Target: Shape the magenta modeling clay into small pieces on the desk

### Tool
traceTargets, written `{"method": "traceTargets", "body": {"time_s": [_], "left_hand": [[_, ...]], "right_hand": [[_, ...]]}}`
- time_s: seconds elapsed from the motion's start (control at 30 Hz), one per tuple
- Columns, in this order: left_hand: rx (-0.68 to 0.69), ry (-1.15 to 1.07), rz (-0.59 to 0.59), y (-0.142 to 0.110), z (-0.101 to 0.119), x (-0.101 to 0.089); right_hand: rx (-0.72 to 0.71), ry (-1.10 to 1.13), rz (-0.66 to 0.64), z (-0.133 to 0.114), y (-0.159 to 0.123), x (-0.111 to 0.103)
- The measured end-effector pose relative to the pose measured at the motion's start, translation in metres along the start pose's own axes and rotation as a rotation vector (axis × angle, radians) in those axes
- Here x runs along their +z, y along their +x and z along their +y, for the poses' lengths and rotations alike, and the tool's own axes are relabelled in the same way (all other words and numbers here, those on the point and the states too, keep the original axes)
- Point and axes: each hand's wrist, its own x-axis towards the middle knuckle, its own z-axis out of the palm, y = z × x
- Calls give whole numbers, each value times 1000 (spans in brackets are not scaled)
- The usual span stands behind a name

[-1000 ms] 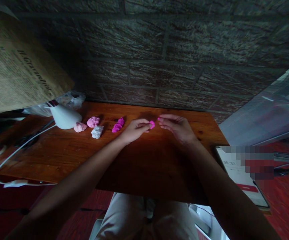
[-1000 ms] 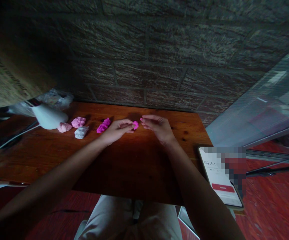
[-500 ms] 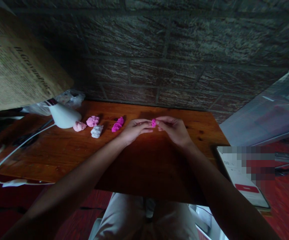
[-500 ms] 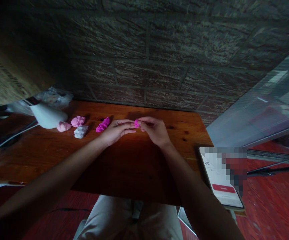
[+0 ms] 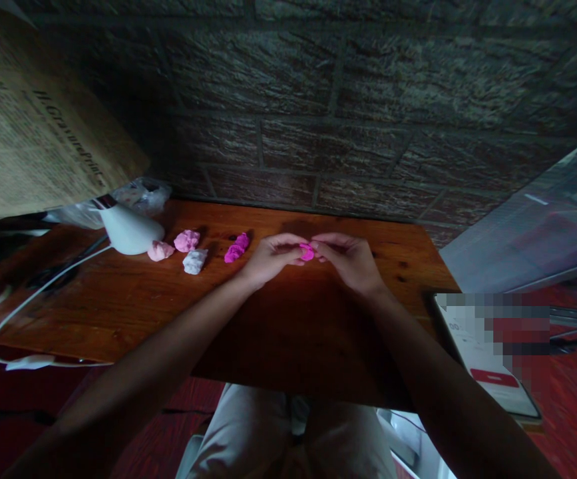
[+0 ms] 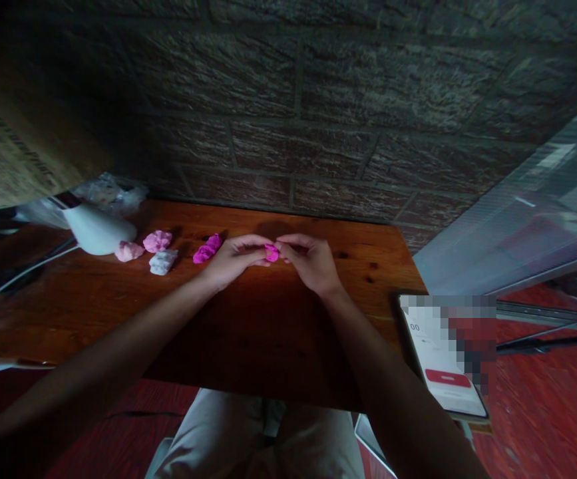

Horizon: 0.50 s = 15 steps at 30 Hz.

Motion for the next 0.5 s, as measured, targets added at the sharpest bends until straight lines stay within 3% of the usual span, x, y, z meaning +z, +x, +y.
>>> {"method": "traceTargets", "body": {"time_s": [0.2, 0.37, 0.5], "left_hand": [[-24, -17, 64, 1, -1, 0], [-39, -13, 69, 1, -3, -2], [-29, 19, 51, 0, -2, -3]], "right_hand": [[-73, -94, -36, -3, -4, 3], [-184, -251, -17, 0, -5, 3], [-181, -254, -2, 7, -3, 1]]}}
